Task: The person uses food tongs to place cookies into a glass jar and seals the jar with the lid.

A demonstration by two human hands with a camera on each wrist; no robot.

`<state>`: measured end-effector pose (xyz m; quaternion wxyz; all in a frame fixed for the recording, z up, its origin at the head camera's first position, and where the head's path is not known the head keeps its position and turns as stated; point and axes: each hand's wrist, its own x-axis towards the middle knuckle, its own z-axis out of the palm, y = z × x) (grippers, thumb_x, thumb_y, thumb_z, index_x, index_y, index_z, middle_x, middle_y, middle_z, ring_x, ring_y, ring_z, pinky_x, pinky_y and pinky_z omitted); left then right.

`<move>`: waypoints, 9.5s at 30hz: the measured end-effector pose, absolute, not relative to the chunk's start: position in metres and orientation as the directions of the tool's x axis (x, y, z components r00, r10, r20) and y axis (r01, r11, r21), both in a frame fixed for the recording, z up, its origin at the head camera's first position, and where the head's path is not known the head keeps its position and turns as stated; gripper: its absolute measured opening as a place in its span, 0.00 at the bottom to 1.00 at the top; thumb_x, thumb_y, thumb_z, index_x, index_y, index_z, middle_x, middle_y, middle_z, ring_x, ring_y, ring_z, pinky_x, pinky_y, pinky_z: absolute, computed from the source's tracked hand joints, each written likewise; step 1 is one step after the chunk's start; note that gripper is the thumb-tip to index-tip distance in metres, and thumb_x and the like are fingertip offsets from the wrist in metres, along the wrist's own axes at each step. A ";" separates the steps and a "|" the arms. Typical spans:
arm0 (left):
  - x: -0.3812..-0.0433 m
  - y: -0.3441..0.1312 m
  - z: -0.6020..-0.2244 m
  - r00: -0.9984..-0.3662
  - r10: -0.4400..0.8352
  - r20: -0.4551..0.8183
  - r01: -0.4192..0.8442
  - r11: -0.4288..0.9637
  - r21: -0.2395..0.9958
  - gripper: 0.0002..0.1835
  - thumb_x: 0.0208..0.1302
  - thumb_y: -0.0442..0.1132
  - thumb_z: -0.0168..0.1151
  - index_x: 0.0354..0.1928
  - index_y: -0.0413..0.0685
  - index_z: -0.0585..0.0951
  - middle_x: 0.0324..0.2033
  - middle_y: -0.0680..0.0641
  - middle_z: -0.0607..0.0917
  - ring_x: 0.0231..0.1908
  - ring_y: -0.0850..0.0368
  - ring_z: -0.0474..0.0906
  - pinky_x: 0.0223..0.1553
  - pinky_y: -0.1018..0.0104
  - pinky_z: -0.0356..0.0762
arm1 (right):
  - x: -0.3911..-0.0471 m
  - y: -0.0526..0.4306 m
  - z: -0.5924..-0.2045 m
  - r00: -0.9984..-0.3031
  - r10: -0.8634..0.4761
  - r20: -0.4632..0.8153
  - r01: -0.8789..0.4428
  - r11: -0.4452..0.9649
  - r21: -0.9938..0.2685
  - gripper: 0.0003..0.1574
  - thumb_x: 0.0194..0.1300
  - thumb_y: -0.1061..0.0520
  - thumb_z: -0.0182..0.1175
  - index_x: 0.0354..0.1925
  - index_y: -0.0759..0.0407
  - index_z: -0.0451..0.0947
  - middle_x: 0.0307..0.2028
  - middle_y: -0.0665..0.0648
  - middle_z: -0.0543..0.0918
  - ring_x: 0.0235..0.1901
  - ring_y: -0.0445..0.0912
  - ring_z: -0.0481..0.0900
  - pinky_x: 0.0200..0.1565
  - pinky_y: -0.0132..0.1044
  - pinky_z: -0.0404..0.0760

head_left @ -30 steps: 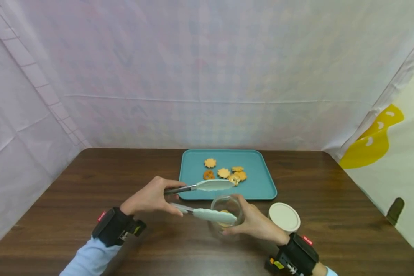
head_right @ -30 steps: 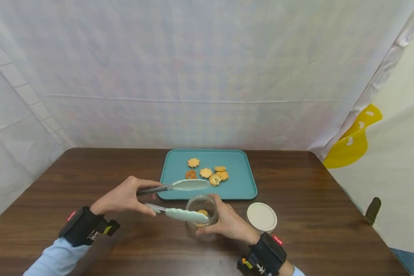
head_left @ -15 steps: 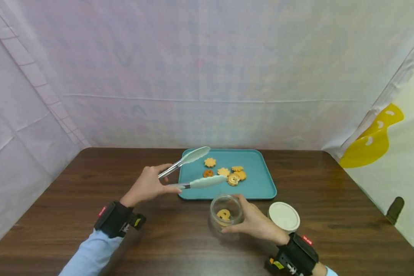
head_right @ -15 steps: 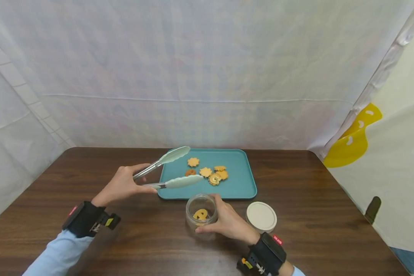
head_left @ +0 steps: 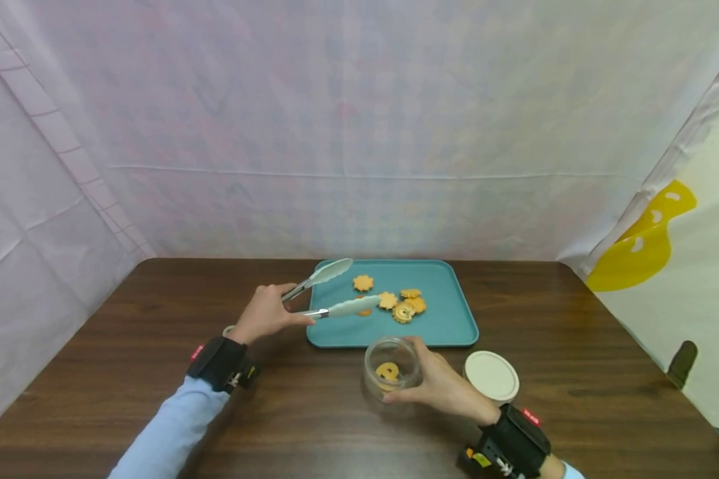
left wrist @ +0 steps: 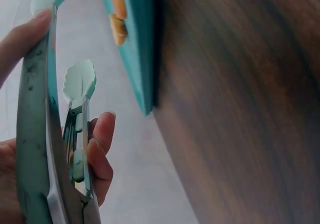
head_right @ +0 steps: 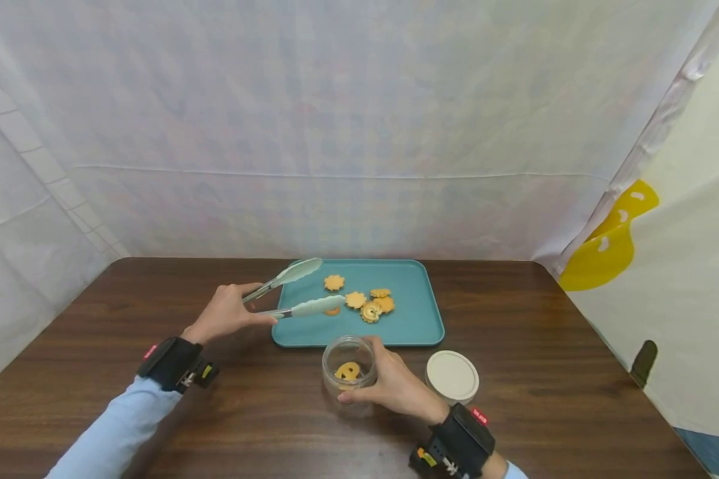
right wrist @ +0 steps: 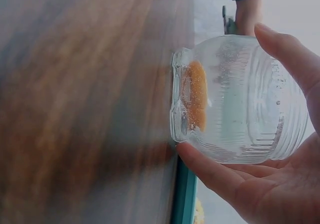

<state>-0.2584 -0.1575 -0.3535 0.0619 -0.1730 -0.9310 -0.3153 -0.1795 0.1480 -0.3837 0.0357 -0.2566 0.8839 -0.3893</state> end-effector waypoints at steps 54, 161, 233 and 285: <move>-0.284 -0.156 -0.373 -0.976 0.174 0.131 0.217 0.754 0.620 0.18 0.47 0.41 0.69 0.39 0.37 0.82 0.29 0.41 0.83 0.18 0.58 0.76 0.18 0.70 0.70 | -0.181 0.150 -0.387 -0.849 -0.516 0.115 -0.427 0.541 -0.725 0.51 0.44 0.41 0.68 0.58 0.60 0.55 0.49 0.60 0.75 0.47 0.55 0.73 0.40 0.46 0.72; -0.227 -0.162 -0.335 -0.688 0.685 0.238 0.666 0.466 0.583 0.27 0.44 0.52 0.68 0.46 0.42 0.80 0.33 0.48 0.84 0.22 0.67 0.69 0.24 0.73 0.69 | -0.181 0.152 -0.389 -0.866 -0.480 0.142 -0.435 0.581 -0.688 0.53 0.41 0.40 0.69 0.58 0.61 0.57 0.50 0.62 0.74 0.48 0.54 0.72 0.42 0.47 0.72; -0.298 -0.127 -0.367 -0.975 0.200 0.101 0.224 0.846 0.484 0.34 0.41 0.48 0.72 0.49 0.33 0.76 0.42 0.36 0.80 0.36 0.50 0.76 0.37 0.58 0.73 | -0.182 0.153 -0.389 -0.839 -0.523 0.152 -0.462 0.535 -0.707 0.49 0.44 0.41 0.68 0.57 0.57 0.57 0.49 0.60 0.75 0.46 0.52 0.74 0.38 0.37 0.73; -0.237 -0.165 -0.339 -0.837 0.472 0.277 0.538 0.614 0.577 0.27 0.45 0.50 0.68 0.48 0.45 0.79 0.37 0.43 0.84 0.23 0.62 0.69 0.25 0.67 0.63 | -0.180 0.153 -0.390 -0.841 -0.519 0.153 -0.462 0.541 -0.703 0.49 0.43 0.41 0.68 0.57 0.57 0.57 0.49 0.60 0.75 0.35 0.44 0.75 0.32 0.32 0.73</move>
